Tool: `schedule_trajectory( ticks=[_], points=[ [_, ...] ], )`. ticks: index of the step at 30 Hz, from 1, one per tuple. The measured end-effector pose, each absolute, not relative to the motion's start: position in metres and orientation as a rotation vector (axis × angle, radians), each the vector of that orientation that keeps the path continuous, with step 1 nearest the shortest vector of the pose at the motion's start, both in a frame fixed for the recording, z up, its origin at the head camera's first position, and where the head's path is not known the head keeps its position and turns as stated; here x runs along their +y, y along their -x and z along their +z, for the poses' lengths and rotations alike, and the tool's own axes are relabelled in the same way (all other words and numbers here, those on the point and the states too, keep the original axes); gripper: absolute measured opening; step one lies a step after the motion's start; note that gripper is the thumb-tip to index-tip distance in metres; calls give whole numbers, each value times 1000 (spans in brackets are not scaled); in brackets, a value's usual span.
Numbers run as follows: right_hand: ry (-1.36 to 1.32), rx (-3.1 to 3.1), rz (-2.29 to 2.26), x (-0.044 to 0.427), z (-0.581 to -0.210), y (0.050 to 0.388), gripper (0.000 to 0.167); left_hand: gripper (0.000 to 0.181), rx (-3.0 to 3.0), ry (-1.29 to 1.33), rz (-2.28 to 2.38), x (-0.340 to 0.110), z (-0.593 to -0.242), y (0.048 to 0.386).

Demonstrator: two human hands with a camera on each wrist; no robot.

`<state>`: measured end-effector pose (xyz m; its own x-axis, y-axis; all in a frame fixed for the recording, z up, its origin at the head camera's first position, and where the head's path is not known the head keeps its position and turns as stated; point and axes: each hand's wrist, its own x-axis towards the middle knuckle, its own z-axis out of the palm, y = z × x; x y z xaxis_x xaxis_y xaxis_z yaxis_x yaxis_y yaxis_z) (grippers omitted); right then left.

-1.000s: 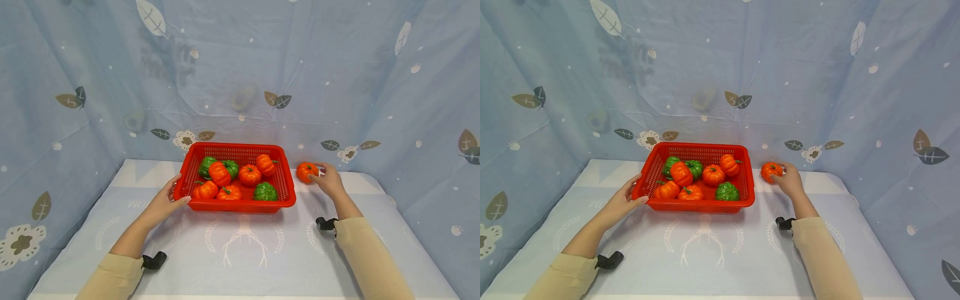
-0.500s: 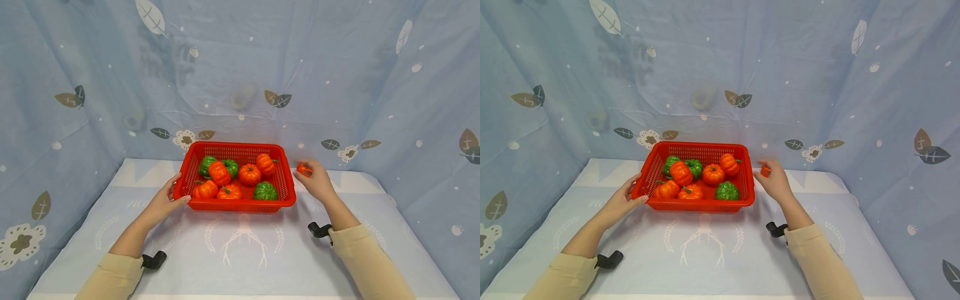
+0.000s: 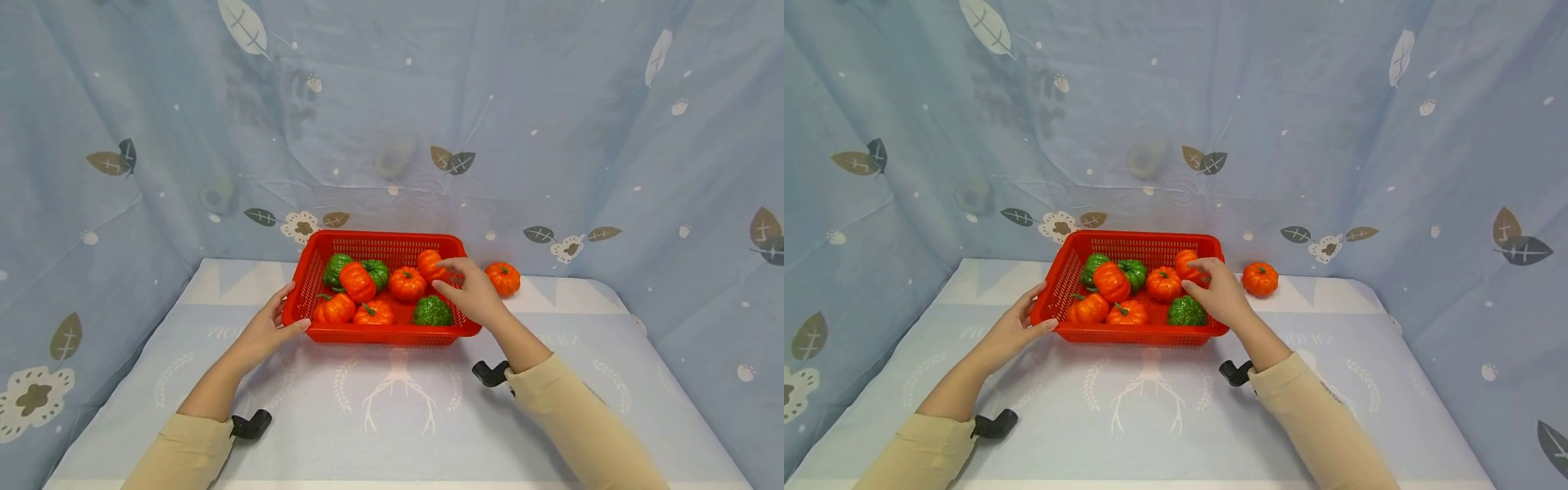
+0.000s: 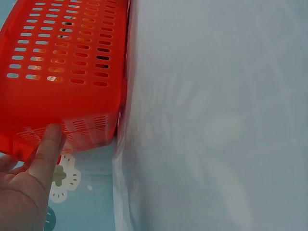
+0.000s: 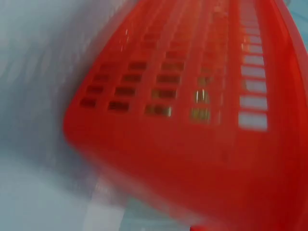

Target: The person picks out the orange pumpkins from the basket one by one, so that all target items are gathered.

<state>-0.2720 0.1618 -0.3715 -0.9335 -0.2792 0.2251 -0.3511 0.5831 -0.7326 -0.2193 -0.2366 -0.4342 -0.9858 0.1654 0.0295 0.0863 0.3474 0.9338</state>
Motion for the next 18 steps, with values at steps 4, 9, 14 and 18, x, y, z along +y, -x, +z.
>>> schedule_trajectory(
  ticks=[4, 9, 14, 18],
  points=[
    [-600, -2764, 1317, 141, -372, 275, 42, 95, 2511, -242, 1745, -237, -434, 220],
    [-633, -2849, 1342, 119, -374, 279, 42, 95, 2499, -239, 1753, -237, -433, 220],
    [-678, -2905, 1347, 103, -378, 283, 42, 95, 2502, -233, 1746, -235, -432, 218],
    [-711, -2985, 1291, 94, -379, 286, 42, 95, 2508, -234, 1743, -235, -431, 218]
  ],
)
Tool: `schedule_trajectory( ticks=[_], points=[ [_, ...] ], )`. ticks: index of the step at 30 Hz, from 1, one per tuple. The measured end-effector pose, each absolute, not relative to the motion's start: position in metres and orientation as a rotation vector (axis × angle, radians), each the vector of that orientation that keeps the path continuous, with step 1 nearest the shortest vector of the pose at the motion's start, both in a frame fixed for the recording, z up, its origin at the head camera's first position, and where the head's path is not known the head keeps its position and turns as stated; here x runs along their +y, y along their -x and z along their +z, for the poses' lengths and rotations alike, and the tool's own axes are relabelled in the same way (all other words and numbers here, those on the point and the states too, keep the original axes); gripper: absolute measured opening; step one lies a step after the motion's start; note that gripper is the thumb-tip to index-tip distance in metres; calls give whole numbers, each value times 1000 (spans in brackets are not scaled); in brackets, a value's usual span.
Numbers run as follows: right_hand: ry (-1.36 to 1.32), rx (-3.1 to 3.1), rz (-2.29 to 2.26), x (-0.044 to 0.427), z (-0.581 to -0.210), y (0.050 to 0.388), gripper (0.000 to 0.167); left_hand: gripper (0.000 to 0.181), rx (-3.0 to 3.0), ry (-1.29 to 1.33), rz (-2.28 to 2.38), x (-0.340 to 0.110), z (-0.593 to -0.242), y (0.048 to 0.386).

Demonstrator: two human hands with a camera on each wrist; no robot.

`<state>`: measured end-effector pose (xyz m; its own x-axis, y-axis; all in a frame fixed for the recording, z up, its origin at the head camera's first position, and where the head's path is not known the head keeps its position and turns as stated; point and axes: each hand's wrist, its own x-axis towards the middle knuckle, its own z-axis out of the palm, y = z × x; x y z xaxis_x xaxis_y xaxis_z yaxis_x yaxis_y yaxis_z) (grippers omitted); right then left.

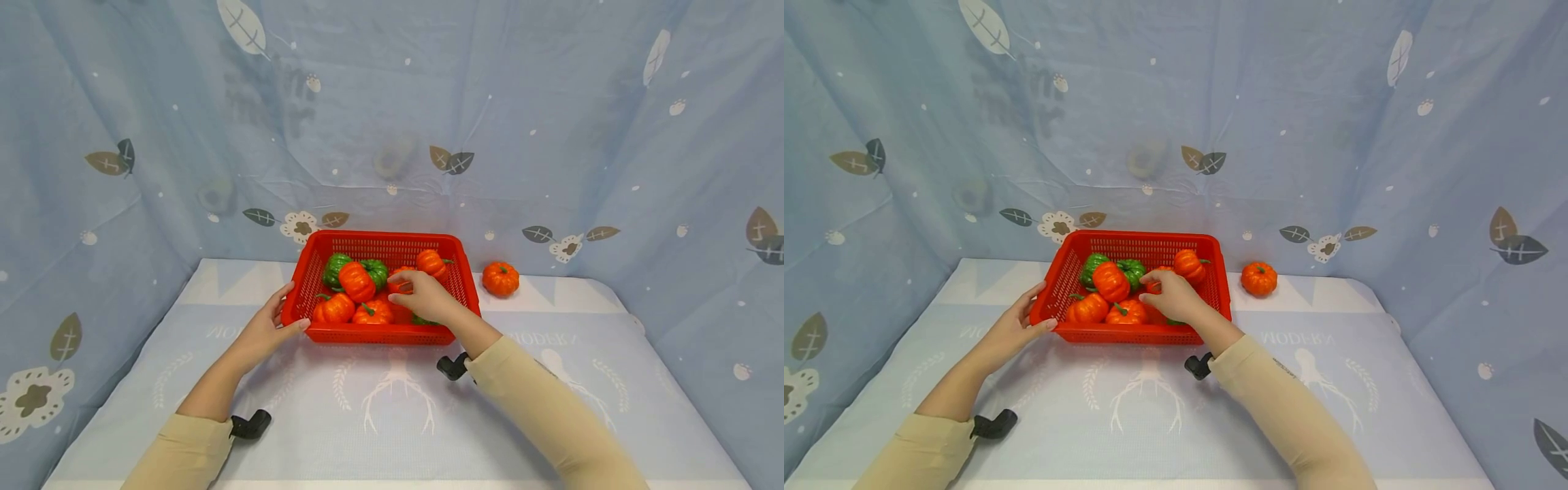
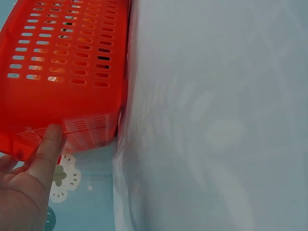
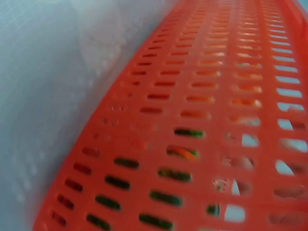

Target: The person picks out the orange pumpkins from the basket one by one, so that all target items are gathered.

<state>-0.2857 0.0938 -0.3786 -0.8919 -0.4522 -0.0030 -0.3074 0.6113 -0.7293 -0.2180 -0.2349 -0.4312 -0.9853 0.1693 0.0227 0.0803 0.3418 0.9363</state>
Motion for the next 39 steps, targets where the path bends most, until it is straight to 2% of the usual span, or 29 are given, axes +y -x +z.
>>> schedule_trajectory(
  ticks=[10, 19, 39],
  points=[
    [599, 2611, -1001, 80, -391, 296, 35, 95, 2491, -221, 1753, -237, -432, 218],
    [644, 2572, -935, 71, -401, 301, 36, 95, 2500, -205, 1735, -236, -431, 218],
    [630, 2563, -1062, 71, -404, 300, 38, 93, 2518, -253, 1741, -236, -432, 217]
  ],
)
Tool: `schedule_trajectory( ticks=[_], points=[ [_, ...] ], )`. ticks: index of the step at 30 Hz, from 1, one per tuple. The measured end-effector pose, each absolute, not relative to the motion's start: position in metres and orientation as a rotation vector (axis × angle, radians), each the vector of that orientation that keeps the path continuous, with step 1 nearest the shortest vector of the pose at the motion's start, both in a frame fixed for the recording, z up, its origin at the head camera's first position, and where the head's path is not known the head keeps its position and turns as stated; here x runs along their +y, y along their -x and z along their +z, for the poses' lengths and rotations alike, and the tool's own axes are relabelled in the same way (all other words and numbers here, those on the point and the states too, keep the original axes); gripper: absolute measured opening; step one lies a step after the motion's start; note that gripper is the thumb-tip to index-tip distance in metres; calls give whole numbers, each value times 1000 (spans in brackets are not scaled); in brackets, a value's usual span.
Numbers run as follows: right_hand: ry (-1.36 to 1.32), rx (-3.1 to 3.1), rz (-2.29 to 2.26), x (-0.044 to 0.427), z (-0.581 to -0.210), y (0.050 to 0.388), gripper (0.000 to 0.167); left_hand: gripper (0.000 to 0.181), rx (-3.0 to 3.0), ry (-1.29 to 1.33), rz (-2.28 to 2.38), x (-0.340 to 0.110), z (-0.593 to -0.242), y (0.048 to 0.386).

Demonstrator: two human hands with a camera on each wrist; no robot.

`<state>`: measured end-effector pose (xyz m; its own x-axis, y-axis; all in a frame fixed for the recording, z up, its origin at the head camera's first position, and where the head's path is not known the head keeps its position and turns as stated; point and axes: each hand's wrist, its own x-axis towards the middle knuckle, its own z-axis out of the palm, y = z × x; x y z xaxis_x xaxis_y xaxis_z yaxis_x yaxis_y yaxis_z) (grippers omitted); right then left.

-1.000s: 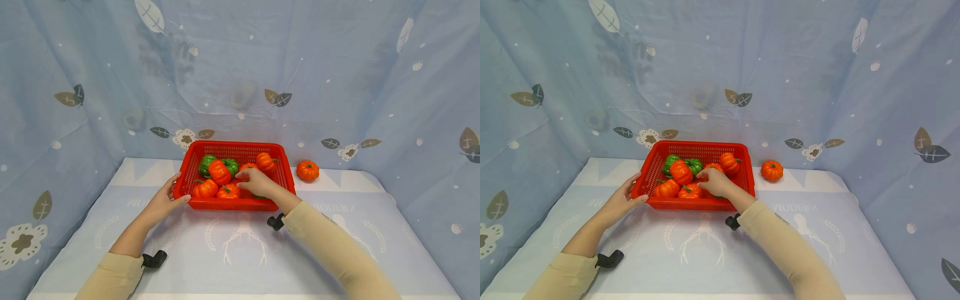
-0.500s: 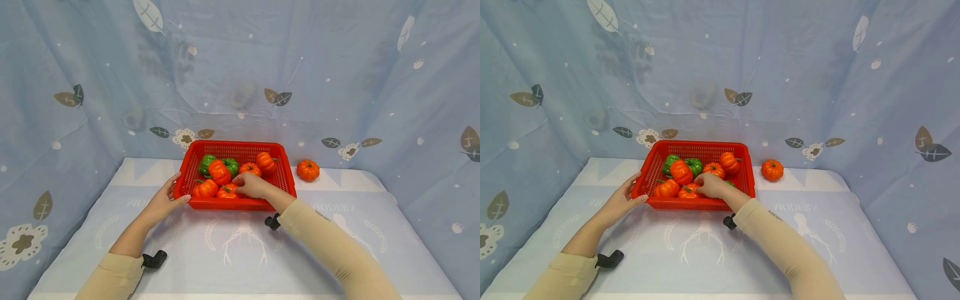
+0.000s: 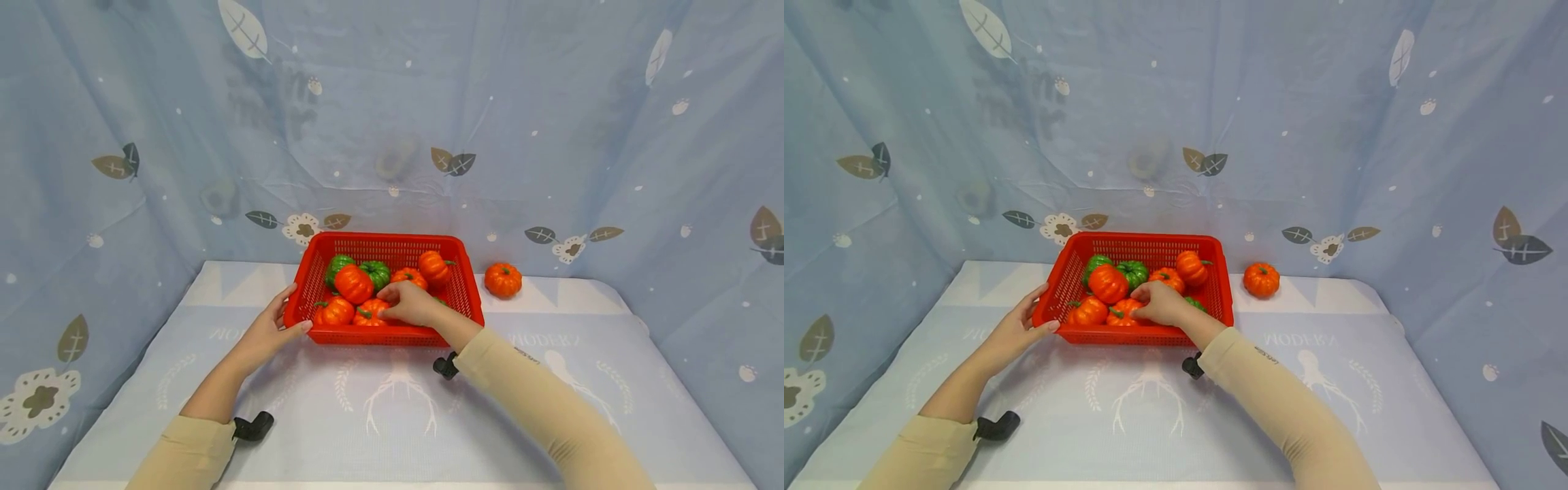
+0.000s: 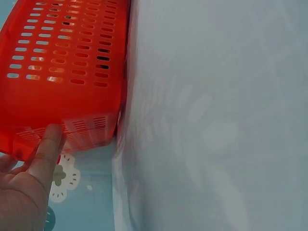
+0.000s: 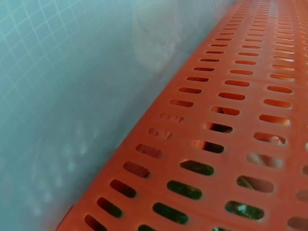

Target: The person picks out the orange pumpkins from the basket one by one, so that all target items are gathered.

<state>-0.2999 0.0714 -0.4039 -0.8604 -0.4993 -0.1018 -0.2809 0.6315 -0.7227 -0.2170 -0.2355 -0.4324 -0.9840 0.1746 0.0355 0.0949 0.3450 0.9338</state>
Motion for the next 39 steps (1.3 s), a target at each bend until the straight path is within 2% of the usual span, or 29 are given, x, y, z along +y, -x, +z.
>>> schedule_trajectory(
  ticks=[17, 39],
  points=[
    [627, 2619, -1157, 81, -395, 296, 36, 92, 2523, -264, 1748, -236, -435, 219],
    [578, 2829, -1332, 140, -352, 268, 41, 91, 2511, -251, 1759, -234, -430, 216]
  ],
)
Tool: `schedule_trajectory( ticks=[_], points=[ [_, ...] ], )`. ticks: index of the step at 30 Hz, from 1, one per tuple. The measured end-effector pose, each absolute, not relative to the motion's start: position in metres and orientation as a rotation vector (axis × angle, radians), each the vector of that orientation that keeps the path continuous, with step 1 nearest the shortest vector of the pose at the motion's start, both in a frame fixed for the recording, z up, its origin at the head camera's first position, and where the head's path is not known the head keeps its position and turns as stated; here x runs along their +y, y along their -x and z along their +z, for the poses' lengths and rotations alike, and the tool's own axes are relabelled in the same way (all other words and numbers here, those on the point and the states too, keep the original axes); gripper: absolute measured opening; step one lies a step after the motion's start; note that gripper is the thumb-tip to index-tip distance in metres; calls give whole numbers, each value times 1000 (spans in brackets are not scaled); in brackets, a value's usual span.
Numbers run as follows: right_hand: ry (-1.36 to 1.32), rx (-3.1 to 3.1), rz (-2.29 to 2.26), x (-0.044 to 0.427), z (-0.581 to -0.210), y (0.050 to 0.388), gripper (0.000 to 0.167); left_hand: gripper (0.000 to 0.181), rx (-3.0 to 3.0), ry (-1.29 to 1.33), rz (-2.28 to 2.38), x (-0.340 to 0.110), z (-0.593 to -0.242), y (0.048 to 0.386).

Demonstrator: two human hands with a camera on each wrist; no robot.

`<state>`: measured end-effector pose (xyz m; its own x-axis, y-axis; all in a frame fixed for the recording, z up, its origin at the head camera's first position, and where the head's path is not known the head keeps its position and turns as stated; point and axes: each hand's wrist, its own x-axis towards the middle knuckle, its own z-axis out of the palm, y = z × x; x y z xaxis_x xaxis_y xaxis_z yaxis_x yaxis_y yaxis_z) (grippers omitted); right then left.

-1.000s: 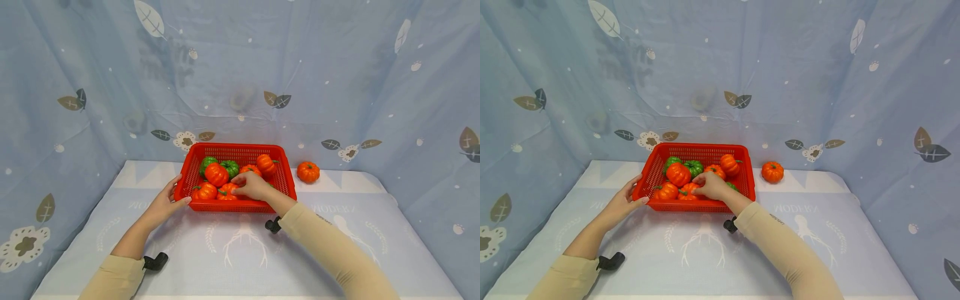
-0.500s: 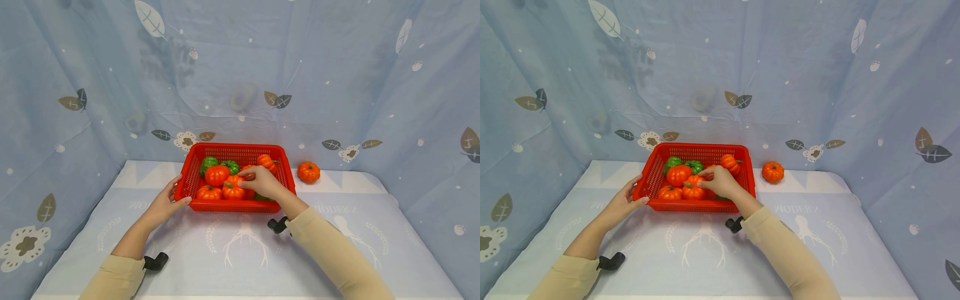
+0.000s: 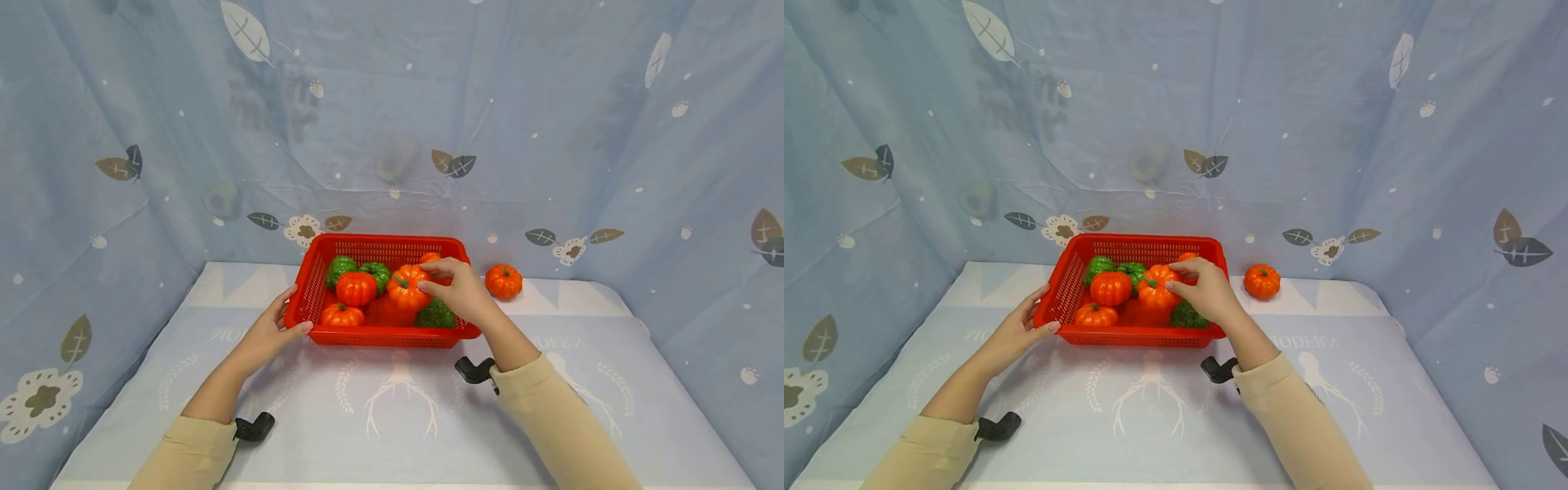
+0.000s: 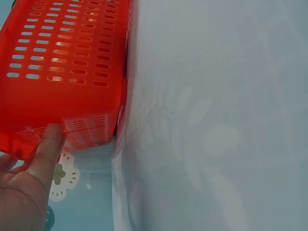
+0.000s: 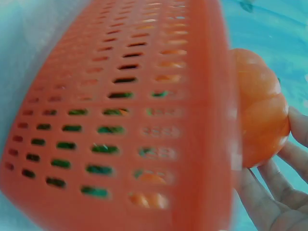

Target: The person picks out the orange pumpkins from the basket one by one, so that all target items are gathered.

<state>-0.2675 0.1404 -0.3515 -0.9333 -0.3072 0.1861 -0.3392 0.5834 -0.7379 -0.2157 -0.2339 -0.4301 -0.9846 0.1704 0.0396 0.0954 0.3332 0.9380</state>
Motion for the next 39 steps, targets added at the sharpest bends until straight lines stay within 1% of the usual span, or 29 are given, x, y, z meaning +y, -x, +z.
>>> schedule_trajectory(
  ticks=[9, 17, 21, 26, 39],
  points=[
    [-434, -2616, 1355, 178, -337, 249, 41, 92, 2513, -230, 1755, -235, -432, 217],
    [-239, -2528, 1345, 217, -340, 240, 48, 92, 2511, -228, 1761, -235, -434, 218],
    [-140, -2463, 1303, 235, -345, 238, 48, 92, 2511, -232, 1763, -235, -434, 218],
    [3, -2418, 1275, 257, -356, 244, 50, 91, 2526, -235, 1753, -236, -434, 219],
    [406, -2306, 1274, 306, -402, 279, 51, 92, 2532, -238, 1750, -235, -435, 218]
  ],
)
